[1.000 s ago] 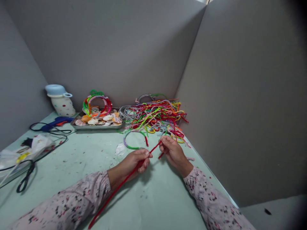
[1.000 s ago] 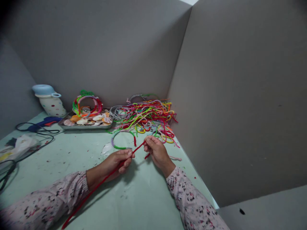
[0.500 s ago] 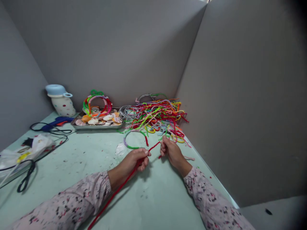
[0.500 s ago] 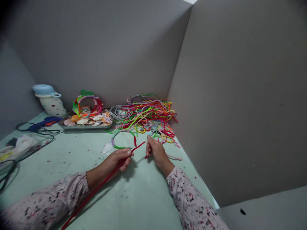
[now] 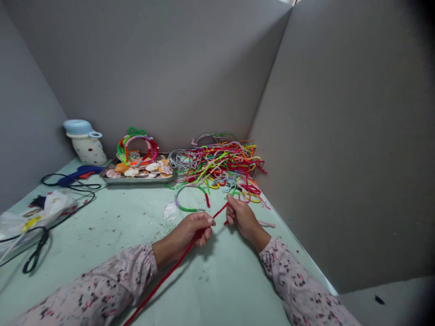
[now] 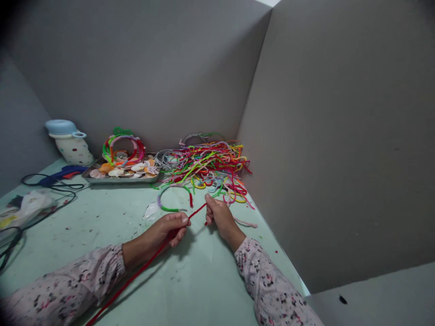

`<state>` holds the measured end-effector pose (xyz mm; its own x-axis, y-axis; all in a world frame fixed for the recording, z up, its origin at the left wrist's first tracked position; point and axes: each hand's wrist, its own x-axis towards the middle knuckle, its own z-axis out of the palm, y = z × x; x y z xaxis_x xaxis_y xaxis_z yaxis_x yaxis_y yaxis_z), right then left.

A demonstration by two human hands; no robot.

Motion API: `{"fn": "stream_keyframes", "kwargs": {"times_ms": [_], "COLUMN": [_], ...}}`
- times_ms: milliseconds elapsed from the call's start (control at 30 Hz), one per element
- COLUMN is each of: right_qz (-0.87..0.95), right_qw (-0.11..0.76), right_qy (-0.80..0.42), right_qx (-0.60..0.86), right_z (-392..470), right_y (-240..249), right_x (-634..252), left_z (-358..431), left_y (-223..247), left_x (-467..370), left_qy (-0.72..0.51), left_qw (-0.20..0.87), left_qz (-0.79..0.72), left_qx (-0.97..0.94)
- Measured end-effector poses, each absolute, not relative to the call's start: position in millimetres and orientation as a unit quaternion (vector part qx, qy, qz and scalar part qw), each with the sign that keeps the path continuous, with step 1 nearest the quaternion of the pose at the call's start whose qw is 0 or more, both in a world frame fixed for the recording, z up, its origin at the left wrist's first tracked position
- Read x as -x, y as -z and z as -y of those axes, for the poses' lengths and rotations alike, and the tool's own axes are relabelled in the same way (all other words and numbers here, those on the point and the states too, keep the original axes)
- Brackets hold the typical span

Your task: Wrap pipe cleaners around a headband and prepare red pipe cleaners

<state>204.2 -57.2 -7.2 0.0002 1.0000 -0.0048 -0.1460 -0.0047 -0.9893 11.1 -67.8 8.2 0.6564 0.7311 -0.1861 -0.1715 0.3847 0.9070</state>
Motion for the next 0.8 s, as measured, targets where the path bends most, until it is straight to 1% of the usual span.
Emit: {"fn": "stream_keyframes", "kwargs": {"times_ms": [300, 800], "right_qz": [0.468, 0.475], "right_qw": [0.529, 0.522], "right_qy": [-0.536, -0.542], "right_qx": [0.463, 0.456], "right_z": [58.6, 58.0], "right_y": [6.6, 7.6], "right_x": [-204.0, -204.9], "left_z": [68.7, 67.9], "left_y": [-11.3, -11.1], "left_x": [-11.2, -10.7], "left_qy": [-0.26, -0.259], "left_qw": [0.777, 0.77], "left_qz": [-0.311, -0.316], "left_qx": [-0.481, -0.489]}}
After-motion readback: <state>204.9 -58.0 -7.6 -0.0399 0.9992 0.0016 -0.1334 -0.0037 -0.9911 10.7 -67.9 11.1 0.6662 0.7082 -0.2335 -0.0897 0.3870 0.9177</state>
